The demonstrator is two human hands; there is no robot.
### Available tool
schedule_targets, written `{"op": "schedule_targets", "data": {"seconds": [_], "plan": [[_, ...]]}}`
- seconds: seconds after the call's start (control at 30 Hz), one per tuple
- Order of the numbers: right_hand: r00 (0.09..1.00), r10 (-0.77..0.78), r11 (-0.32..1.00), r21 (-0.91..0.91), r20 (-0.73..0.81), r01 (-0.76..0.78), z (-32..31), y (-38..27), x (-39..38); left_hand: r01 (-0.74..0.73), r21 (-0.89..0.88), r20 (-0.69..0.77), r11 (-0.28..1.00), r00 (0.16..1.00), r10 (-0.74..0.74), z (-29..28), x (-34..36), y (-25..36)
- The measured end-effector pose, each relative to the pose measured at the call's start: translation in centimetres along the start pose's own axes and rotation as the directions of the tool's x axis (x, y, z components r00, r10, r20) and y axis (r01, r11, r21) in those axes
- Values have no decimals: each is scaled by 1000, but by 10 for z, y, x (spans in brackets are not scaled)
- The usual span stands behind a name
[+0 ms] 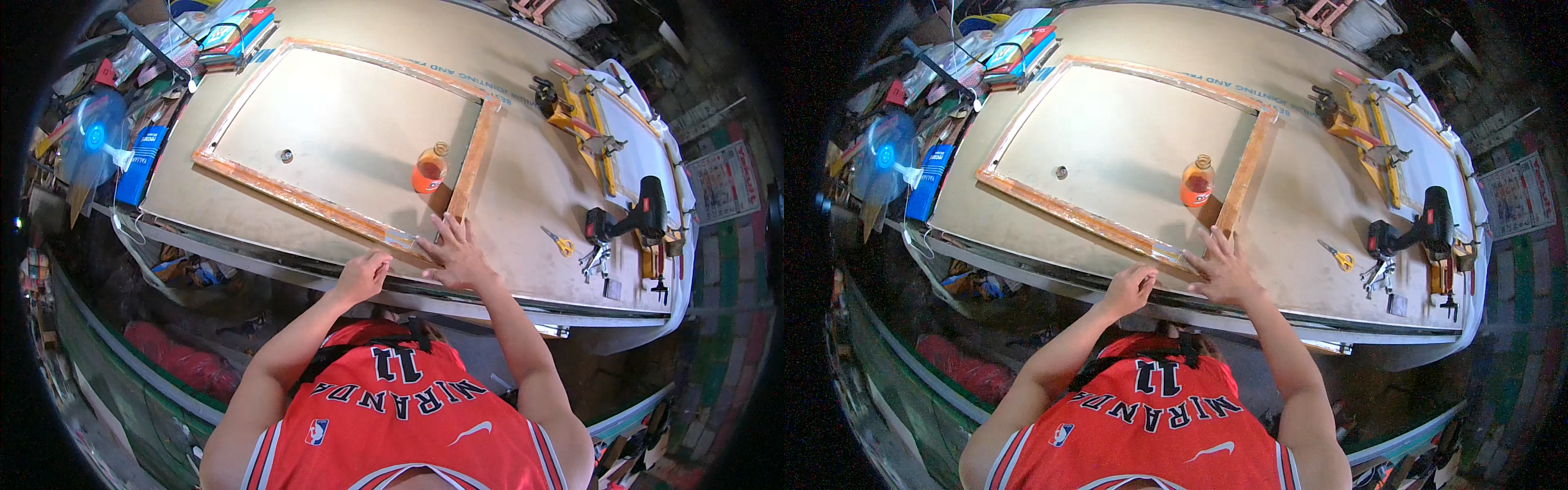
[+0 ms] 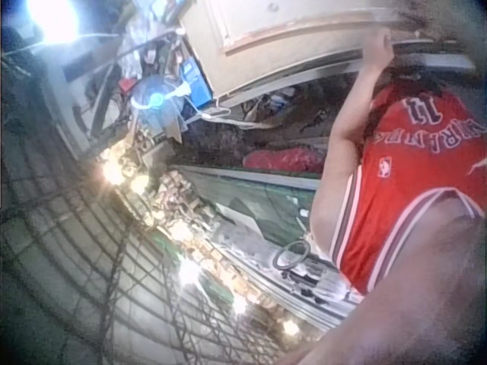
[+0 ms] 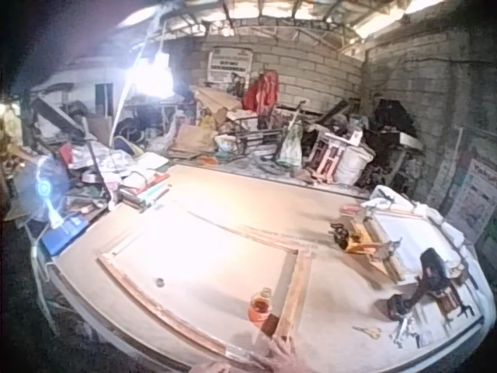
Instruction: The person applies a liquid finish to a rectangular wooden frame on a workbench, using a small bottle to pour and hands to spread the liquid along the frame edges. The person repeatedly pours and rubs the finish into the wood, rotating the frame to cover different sides.
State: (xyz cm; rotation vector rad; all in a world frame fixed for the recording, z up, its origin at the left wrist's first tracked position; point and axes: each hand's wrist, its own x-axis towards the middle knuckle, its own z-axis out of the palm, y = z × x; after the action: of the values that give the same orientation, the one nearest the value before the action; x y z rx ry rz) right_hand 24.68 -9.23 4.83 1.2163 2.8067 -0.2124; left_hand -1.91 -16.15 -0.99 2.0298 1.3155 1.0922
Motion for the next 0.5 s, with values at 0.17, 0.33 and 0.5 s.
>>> {"op": "schedule_targets", "data": {"seconds": [0.17,0.33,0.5], "plan": [[990,-130,991,1,-49,130,11,-8,3,-5,-7,12,1000,1000,5,-2,0,-4],[997,-76,997,-6,24,76,-5,-8,22,9,-11,6,1000,1000,-9,-12,9,-8],[999,-54,998,-27,4,54,1,-11,30,34,-1,12,999,999,-34,-17,6,-17]]}}
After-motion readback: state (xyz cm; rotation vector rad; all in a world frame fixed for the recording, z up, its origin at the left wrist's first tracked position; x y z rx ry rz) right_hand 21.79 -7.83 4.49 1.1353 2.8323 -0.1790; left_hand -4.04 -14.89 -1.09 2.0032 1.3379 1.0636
